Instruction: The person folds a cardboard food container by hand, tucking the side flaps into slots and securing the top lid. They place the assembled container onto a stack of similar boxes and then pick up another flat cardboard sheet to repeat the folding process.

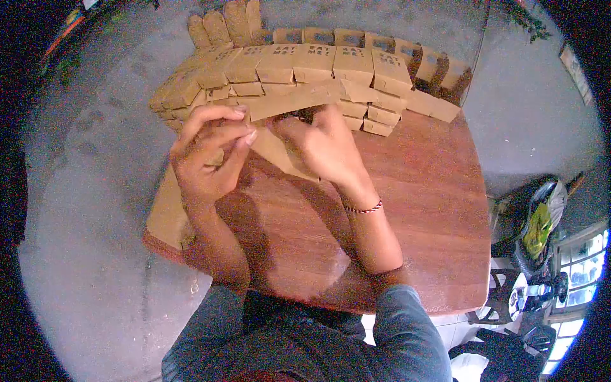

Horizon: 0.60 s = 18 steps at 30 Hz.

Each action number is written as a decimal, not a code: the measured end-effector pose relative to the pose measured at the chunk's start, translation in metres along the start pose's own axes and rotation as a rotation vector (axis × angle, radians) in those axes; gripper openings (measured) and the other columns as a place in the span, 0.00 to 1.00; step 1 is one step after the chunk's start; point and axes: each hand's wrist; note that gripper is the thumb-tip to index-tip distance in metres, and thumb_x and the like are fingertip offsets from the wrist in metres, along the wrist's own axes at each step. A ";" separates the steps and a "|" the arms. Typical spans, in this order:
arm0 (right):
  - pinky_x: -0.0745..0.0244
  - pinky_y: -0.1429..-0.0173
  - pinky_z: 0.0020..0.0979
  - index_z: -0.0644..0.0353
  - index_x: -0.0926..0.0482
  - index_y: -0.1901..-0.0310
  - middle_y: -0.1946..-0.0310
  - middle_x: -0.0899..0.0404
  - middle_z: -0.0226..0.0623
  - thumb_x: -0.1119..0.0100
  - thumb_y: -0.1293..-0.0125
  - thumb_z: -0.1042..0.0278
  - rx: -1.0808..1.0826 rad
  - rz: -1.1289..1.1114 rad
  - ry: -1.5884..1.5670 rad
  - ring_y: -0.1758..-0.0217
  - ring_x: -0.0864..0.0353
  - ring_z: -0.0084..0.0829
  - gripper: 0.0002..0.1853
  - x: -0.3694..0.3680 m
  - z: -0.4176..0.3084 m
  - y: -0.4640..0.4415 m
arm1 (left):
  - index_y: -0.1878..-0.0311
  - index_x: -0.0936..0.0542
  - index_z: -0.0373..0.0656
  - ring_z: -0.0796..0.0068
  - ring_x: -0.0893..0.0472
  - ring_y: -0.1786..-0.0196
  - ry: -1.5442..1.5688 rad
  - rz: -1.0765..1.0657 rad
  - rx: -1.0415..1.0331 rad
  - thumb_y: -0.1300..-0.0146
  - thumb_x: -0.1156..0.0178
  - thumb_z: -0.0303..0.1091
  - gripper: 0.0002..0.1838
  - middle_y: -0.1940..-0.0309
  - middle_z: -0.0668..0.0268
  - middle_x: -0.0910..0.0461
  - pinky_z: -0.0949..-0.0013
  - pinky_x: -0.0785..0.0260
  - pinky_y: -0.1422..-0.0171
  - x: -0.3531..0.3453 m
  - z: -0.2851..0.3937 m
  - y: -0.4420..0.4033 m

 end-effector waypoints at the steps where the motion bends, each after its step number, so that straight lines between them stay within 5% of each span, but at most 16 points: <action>1: 0.27 0.46 0.29 0.70 0.20 0.55 0.58 0.16 0.38 0.39 0.41 0.76 0.001 0.032 0.020 0.53 0.21 0.26 0.12 0.001 0.001 0.000 | 0.65 0.15 0.39 0.65 0.15 0.57 -0.009 0.009 -0.009 0.52 0.31 0.17 0.10 0.60 0.60 0.19 0.67 0.22 0.54 -0.001 0.000 0.000; 6: 0.25 0.49 0.28 0.69 0.19 0.56 0.60 0.16 0.36 0.35 0.41 0.74 -0.021 0.064 -0.004 0.56 0.19 0.26 0.13 0.001 -0.007 -0.001 | 0.61 0.13 0.41 0.68 0.15 0.60 -0.064 0.033 0.002 0.50 0.31 0.20 0.12 0.59 0.62 0.19 0.71 0.23 0.62 -0.012 -0.005 0.001; 8: 0.24 0.50 0.28 0.69 0.19 0.56 0.61 0.15 0.36 0.33 0.41 0.72 -0.071 0.075 0.001 0.58 0.19 0.26 0.13 0.000 -0.005 -0.001 | 0.57 0.13 0.40 0.62 0.16 0.55 -0.104 0.083 -0.109 0.48 0.33 0.22 0.13 0.58 0.59 0.20 0.66 0.23 0.55 -0.018 -0.009 -0.002; 10: 0.30 0.62 0.20 0.65 0.18 0.57 0.64 0.16 0.31 0.33 0.39 0.70 0.094 0.147 -0.086 0.63 0.22 0.18 0.10 -0.003 -0.004 0.000 | 0.55 0.14 0.39 0.59 0.17 0.52 -0.133 0.061 -0.115 0.45 0.35 0.23 0.13 0.57 0.58 0.20 0.64 0.24 0.52 -0.021 -0.006 -0.004; 18: 0.22 0.52 0.26 0.67 0.19 0.56 0.61 0.15 0.36 0.33 0.41 0.74 0.128 0.219 -0.157 0.58 0.17 0.24 0.12 -0.011 0.005 0.001 | 0.42 0.19 0.39 0.53 0.20 0.47 -0.266 -0.002 -0.114 0.36 0.43 0.29 0.18 0.54 0.55 0.22 0.60 0.26 0.44 -0.024 -0.005 -0.006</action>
Point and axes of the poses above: each hand's wrist, its own y-axis away from the middle knuckle, its own x-axis out of the back of the hand, z = x × y
